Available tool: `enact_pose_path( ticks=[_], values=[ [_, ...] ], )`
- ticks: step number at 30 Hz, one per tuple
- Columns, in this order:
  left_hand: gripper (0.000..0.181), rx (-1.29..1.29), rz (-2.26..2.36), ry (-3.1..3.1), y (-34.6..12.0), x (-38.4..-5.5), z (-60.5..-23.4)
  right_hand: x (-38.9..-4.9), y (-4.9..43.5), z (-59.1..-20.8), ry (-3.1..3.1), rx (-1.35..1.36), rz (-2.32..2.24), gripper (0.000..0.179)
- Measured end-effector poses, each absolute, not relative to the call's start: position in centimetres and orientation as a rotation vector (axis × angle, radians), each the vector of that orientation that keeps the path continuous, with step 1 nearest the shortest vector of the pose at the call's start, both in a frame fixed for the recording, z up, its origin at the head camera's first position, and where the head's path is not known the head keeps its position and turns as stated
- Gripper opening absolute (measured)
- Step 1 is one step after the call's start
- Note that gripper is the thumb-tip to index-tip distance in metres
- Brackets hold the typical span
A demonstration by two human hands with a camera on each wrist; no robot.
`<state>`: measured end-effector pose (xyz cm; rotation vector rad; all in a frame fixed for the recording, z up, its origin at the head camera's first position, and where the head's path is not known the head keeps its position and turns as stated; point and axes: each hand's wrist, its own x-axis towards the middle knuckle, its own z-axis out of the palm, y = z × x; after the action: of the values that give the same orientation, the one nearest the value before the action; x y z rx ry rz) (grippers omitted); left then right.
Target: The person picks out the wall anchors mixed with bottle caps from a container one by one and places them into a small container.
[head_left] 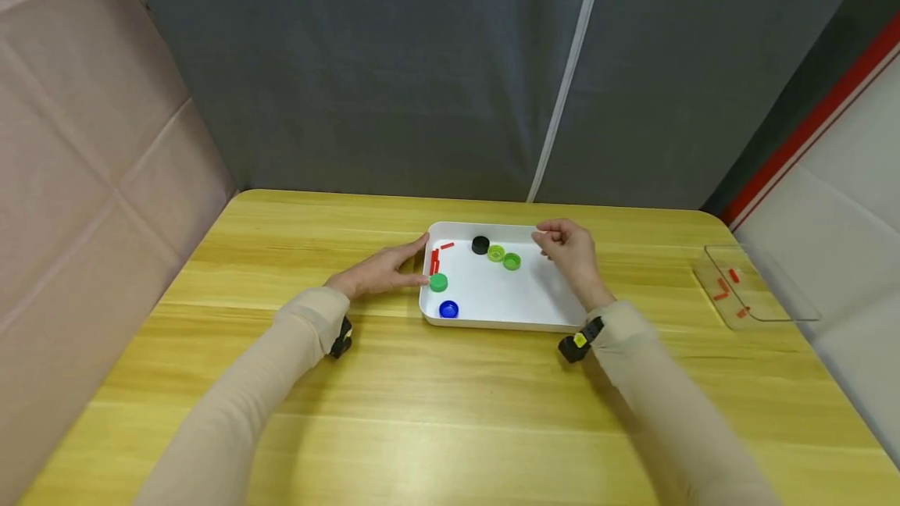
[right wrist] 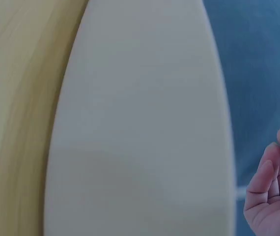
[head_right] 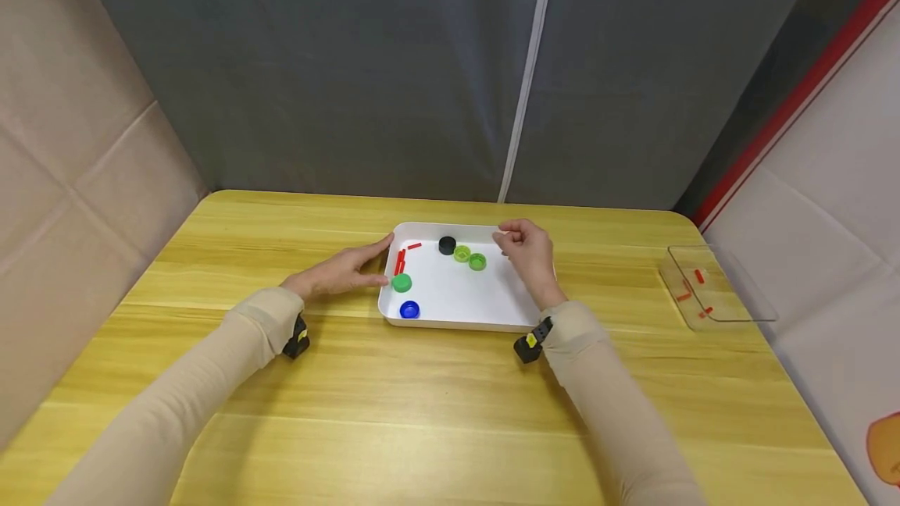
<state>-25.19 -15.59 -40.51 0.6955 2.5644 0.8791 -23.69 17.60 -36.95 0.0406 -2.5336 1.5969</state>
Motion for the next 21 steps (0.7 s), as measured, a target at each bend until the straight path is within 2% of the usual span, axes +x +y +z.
enact_pose_path(
  ticks=[11, 21],
  values=[
    [0.089, 0.676, 0.873, 2.567, -15.7, -25.0, -40.4, -24.8, 11.1, -37.7, -2.689, 0.166, 1.583, 0.019],
    [0.088, 0.683, 0.88, 2.564, -15.8, -25.1, -40.5, -25.1, 7.9, -39.0, -2.833, 0.236, 1.473, 0.015]
  ],
)
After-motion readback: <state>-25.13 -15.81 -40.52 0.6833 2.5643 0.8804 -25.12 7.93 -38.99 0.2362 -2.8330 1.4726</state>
